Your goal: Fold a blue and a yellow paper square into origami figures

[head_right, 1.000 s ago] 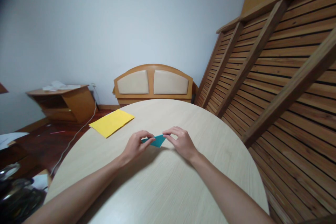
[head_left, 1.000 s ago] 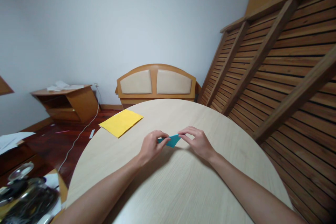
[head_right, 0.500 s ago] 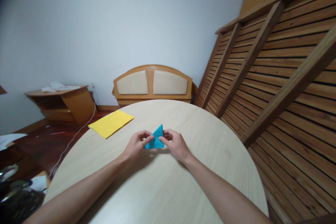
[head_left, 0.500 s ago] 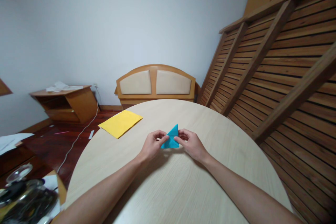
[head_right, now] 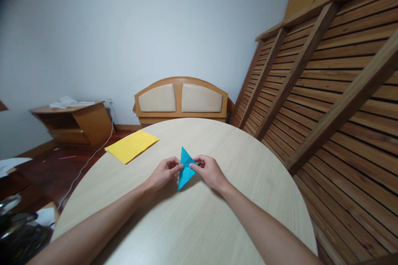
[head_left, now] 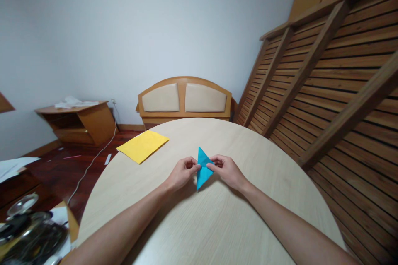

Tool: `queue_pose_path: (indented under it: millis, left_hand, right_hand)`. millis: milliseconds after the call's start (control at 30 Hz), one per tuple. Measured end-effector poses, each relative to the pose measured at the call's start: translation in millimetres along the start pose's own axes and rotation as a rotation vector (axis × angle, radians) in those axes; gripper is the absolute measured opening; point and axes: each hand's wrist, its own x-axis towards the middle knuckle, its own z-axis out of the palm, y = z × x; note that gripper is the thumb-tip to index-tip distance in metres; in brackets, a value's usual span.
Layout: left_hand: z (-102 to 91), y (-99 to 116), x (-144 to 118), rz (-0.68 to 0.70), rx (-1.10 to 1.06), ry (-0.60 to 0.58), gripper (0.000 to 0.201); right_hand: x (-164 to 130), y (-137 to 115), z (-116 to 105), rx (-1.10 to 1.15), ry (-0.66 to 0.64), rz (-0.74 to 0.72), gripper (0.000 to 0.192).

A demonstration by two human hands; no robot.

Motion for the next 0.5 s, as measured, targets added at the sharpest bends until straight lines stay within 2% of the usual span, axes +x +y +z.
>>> queue_pose_path:
  millis: [367, 500]
  left_hand:
    - [-4.3, -2.7, 1.4, 0.015, 0.013, -0.014, 0.045]
    - [-5.7, -1.7, 1.7, 0.019, 0.018, 0.008, 0.046]
  right_hand:
    - [3.3, -2.6, -12.6, 0.046, -0.039, 0.074, 0.035]
    - [5.0, -0.9, -17.8, 0.061, 0.004, 0.088, 0.037]
